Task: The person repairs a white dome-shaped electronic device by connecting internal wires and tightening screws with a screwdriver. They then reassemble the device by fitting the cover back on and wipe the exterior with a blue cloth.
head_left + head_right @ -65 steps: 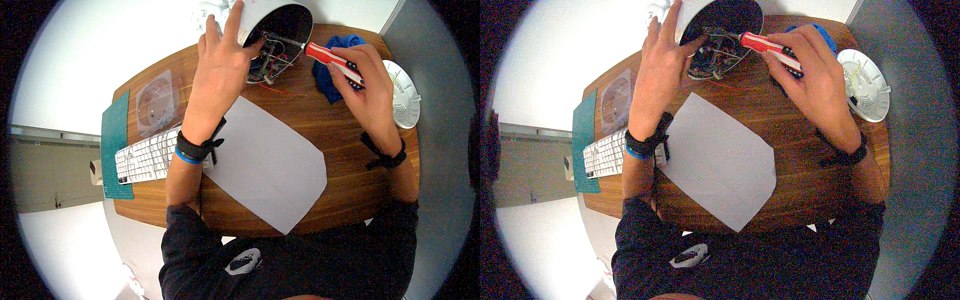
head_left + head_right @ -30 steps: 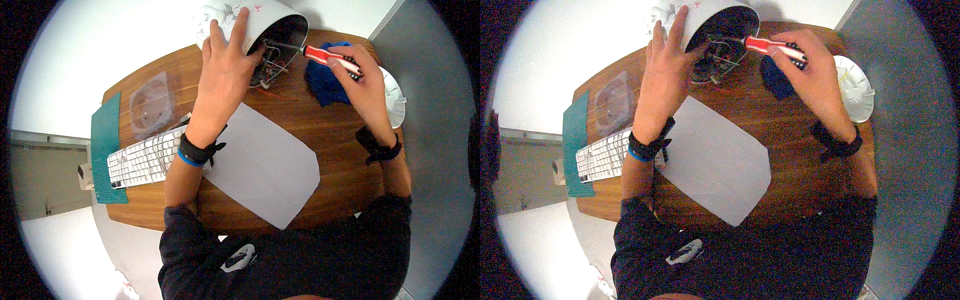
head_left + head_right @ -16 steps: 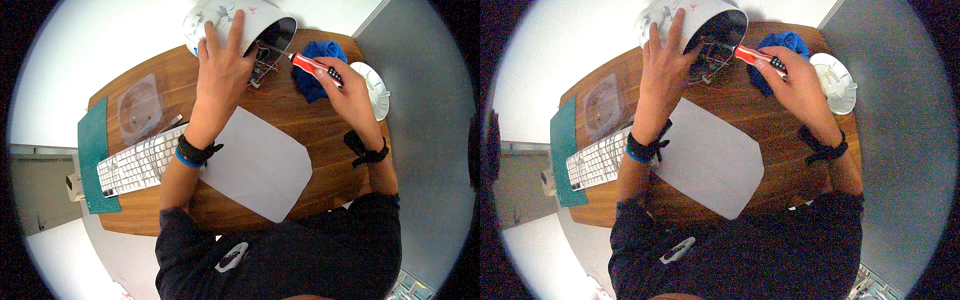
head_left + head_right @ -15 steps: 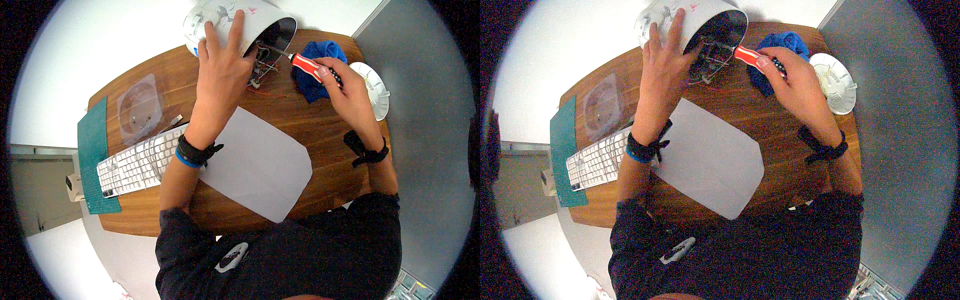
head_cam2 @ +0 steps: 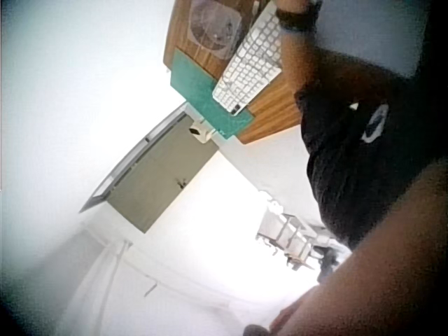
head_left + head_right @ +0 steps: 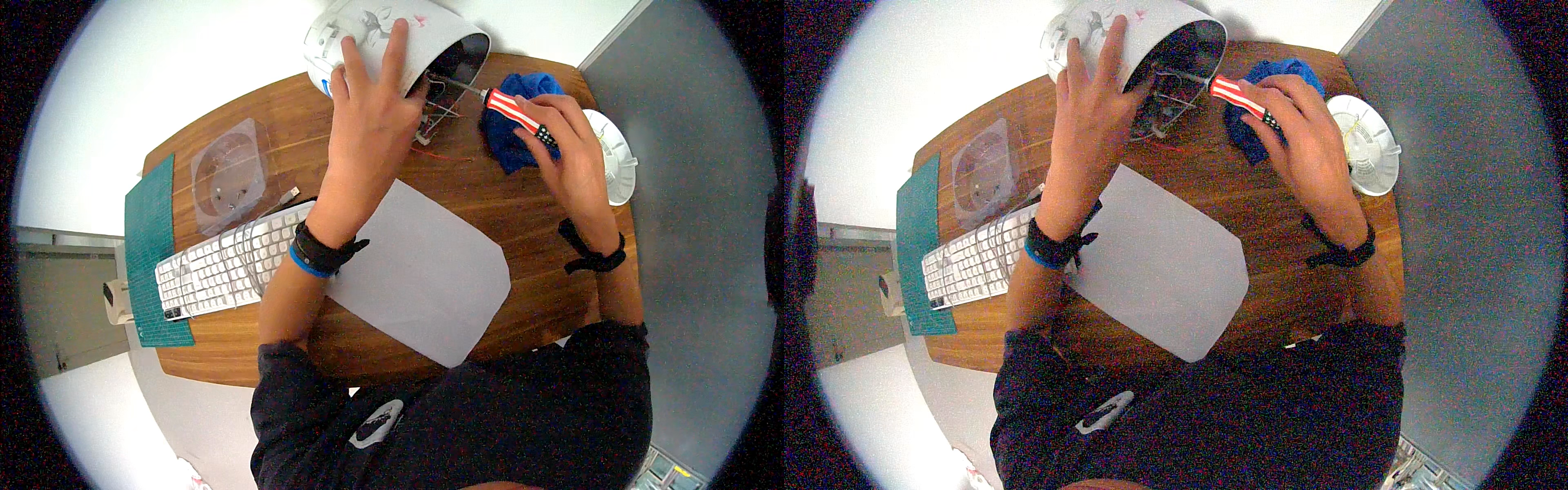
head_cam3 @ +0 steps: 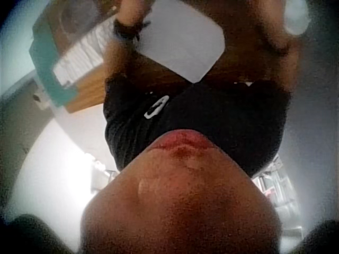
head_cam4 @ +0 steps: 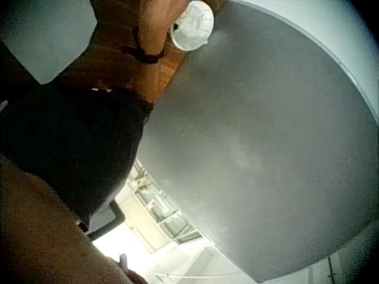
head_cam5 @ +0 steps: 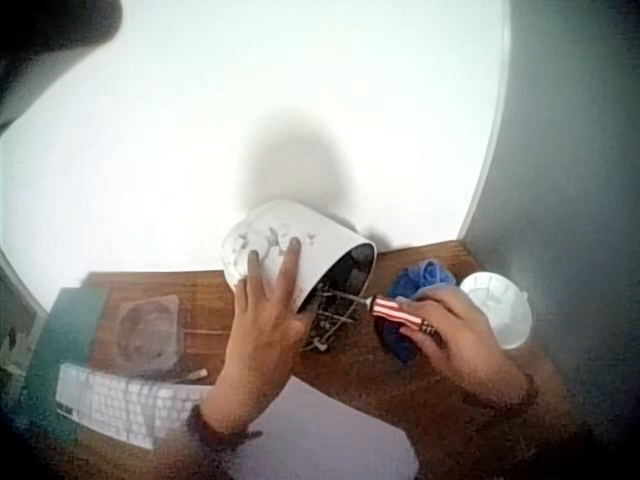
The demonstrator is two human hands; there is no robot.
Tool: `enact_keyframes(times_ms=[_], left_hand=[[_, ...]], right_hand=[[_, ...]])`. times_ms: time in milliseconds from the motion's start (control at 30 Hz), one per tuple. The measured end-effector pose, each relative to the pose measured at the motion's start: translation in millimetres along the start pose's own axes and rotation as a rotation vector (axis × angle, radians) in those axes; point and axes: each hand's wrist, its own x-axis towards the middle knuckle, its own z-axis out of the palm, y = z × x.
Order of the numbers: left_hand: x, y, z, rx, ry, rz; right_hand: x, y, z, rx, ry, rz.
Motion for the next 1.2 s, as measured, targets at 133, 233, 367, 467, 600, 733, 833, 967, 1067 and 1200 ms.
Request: enact_keyframes(times_ms=[133,233,367,467,600,733,833,967,1067,1200], left_hand=[[0,-3,-2,-0.010,-0.043,-0.005],[-1,-4,-4,-0.001,-0.077,-0.010],[-1,-2,-1,-0.007,0.005,0.021],[-2,-4,4,-0.008,0.019,0.024],[-1,-5,2,-0.038,0.006,0.014],[-1,-3,-3,-0.017,-0.003,-0.006],[-2,-2,-5,0.010,-0.006,-0.018],[6,0,-27,-0.154,-0.162,-0.007],[5,0,-26,-0.110,-0.153,0.007],[5,0,-24,-0.051,-0.186,0.013]], right_hand=[[0,0,0,0.109,-0.035,0.124],[-8,-1,4,0.408,-0.091,0.353],[-11,9,5,0.750,-0.250,0.545],[-3,9,5,0.747,-0.290,0.630],[-5,13,12,0.716,-0.235,0.562],[-3,13,15,0.672,-0.215,0.570],[-1,11,10,0.698,-0.253,0.622],[-3,8,5,0.775,-0.264,0.743],[-1,-8,1,0.942,-0.159,0.843],[-6,0,5,1.024,-0.187,0.805]])
